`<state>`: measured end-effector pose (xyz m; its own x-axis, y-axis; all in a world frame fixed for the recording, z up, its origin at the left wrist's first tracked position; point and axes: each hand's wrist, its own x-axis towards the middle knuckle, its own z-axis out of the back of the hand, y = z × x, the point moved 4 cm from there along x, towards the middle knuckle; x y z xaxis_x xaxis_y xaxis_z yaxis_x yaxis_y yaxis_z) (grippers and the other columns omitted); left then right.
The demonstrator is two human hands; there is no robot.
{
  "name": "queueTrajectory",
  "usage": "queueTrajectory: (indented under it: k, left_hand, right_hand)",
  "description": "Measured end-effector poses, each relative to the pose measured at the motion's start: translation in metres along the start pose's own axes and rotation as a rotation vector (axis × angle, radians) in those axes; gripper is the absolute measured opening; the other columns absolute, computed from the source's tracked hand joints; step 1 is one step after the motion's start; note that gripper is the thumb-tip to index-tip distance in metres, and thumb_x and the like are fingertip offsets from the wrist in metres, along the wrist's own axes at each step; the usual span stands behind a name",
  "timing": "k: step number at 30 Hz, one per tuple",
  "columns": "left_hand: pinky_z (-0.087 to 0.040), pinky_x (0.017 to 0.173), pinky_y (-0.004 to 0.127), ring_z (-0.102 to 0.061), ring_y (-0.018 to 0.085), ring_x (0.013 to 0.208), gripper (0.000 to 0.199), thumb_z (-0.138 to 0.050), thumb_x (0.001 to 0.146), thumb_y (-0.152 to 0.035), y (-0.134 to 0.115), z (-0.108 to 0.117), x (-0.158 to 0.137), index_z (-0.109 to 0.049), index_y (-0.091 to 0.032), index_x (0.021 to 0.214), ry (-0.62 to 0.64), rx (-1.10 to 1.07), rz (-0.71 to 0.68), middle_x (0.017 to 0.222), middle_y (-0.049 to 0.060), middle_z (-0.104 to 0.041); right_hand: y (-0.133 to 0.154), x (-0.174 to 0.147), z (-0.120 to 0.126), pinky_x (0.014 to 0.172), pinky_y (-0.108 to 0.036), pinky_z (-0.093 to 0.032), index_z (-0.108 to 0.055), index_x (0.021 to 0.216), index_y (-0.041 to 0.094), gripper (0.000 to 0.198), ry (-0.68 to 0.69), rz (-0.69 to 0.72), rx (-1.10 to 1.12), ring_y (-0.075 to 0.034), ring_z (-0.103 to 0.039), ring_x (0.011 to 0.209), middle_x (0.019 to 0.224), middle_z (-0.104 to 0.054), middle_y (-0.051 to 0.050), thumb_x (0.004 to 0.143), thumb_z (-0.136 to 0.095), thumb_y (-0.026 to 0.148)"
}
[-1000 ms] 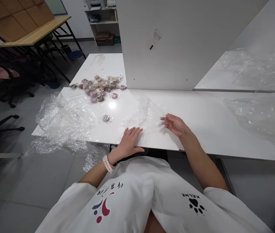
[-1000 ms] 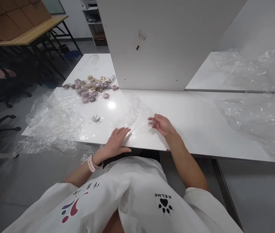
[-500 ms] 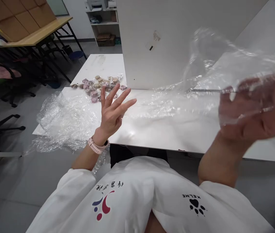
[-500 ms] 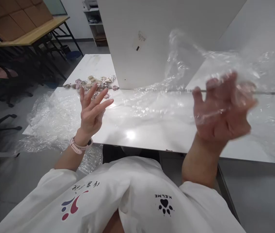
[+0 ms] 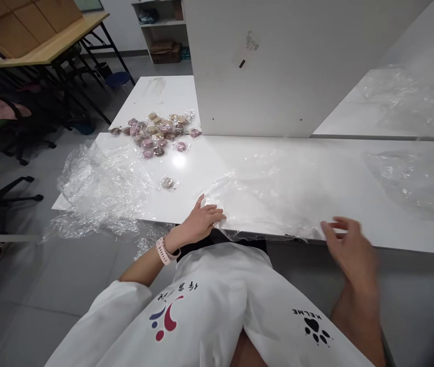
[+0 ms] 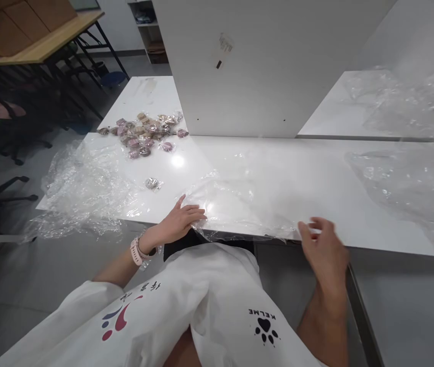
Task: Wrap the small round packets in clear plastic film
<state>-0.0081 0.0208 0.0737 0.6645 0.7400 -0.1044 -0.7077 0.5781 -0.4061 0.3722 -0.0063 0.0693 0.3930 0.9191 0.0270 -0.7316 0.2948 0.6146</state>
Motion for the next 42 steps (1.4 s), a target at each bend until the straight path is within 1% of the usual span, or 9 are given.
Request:
queueTrajectory:
  k: [3, 9, 13, 16, 20, 28, 32, 37, 42]
  left_hand:
    - [-0.01, 0.121, 0.064, -0.058, 0.025, 0.125, 0.046, -0.043, 0.085, -0.001, -0.006, 0.004, 0.011, -0.064, -0.024, 0.119, 0.008, 0.031, 0.041, 0.127, 0.004, -0.068]
    - [-0.03, 0.118, 0.053, -0.044, 0.029, 0.14, 0.048, -0.06, 0.092, -0.046, 0.005, 0.022, 0.008, -0.054, -0.029, 0.137, 0.064, -0.058, -0.074, 0.148, 0.006, -0.053]
    - [-0.036, 0.113, 0.055, -0.035, 0.033, 0.144, 0.044, -0.047, 0.099, -0.035, 0.067, 0.059, -0.01, -0.048, -0.025, 0.142, -0.225, 0.131, 0.447, 0.157, 0.011, -0.04]
    - [-0.042, 0.103, 0.059, -0.038, 0.042, 0.137, 0.052, -0.048, 0.093, -0.021, 0.113, 0.066, -0.017, -0.043, -0.018, 0.144, -0.148, 0.308, 0.771, 0.152, 0.02, -0.039]
    - [-0.047, 0.092, 0.049, -0.051, 0.037, 0.12, 0.044, -0.045, 0.09, -0.015, 0.153, 0.061, 0.003, -0.051, -0.019, 0.134, -0.008, 0.316, 0.804, 0.127, 0.018, -0.055]
    - [-0.045, 0.093, 0.04, -0.048, 0.031, 0.124, 0.05, -0.045, 0.092, -0.018, 0.204, 0.097, 0.079, -0.042, -0.02, 0.142, -0.436, 0.242, 0.842, 0.138, 0.017, -0.046]
    - [-0.046, 0.092, 0.047, -0.057, 0.035, 0.112, 0.042, -0.058, 0.088, -0.034, 0.225, 0.096, 0.101, -0.056, -0.018, 0.126, -0.296, 0.138, 0.916, 0.133, 0.019, -0.049]
    - [-0.047, 0.085, 0.045, -0.06, 0.029, 0.098, 0.032, -0.055, 0.082, -0.016, 0.217, 0.1, 0.102, -0.059, -0.017, 0.114, -0.25, 0.137, 0.888, 0.121, 0.017, -0.055]
    - [-0.049, 0.076, 0.043, -0.057, 0.025, 0.091, 0.038, -0.043, 0.087, -0.007, 0.116, 0.109, 0.097, -0.054, -0.021, 0.12, -0.48, 0.151, 0.648, 0.114, 0.013, -0.055]
  right_hand:
    - [0.051, -0.003, 0.026, 0.07, -0.044, -0.053, -0.064, 0.12, 0.023, 0.041, -0.311, 0.146, -0.145, -0.025, -0.065, 0.074, 0.105, -0.071, -0.011, 0.092, -0.054, 0.051]
    - [0.135, 0.01, -0.076, 0.107, -0.048, -0.043, -0.063, 0.13, 0.031, 0.042, 0.412, 0.812, -0.004, -0.029, -0.051, 0.133, 0.144, -0.057, -0.006, 0.1, -0.041, 0.051]
    - [0.115, 0.048, -0.154, 0.12, -0.059, -0.021, -0.049, 0.147, 0.031, 0.056, 0.413, 0.777, -0.301, -0.031, -0.022, 0.152, 0.162, -0.031, -0.004, 0.102, -0.026, 0.054]
    - [0.104, 0.058, -0.173, 0.122, -0.055, -0.016, -0.041, 0.153, 0.031, 0.06, 0.376, 0.767, -0.366, -0.027, -0.015, 0.154, 0.165, -0.023, -0.002, 0.103, -0.02, 0.056]
    - [0.102, 0.055, -0.171, 0.123, -0.053, -0.016, -0.041, 0.153, 0.035, 0.059, 0.336, 0.771, -0.362, -0.025, -0.017, 0.153, 0.165, -0.025, 0.0, 0.102, -0.018, 0.057]
    - [0.101, 0.055, -0.174, 0.123, -0.052, -0.016, -0.044, 0.15, 0.033, 0.058, 0.292, 0.789, -0.356, -0.025, -0.019, 0.153, 0.164, -0.029, -0.001, 0.103, -0.021, 0.056]
    - [0.101, 0.057, -0.175, 0.122, -0.054, -0.018, -0.042, 0.151, 0.036, 0.056, 0.291, 0.798, -0.329, -0.025, -0.02, 0.152, 0.164, -0.029, 0.0, 0.102, -0.023, 0.056]
    - [0.108, 0.071, -0.179, 0.122, -0.055, -0.018, -0.038, 0.153, 0.037, 0.059, 0.338, 0.797, -0.307, -0.026, -0.017, 0.153, 0.165, -0.024, 0.001, 0.101, -0.021, 0.06]
    - [0.12, 0.082, -0.185, 0.123, -0.055, -0.013, -0.036, 0.155, 0.032, 0.065, 0.368, 0.746, -0.304, -0.026, -0.012, 0.154, 0.166, -0.02, -0.002, 0.1, -0.019, 0.063]
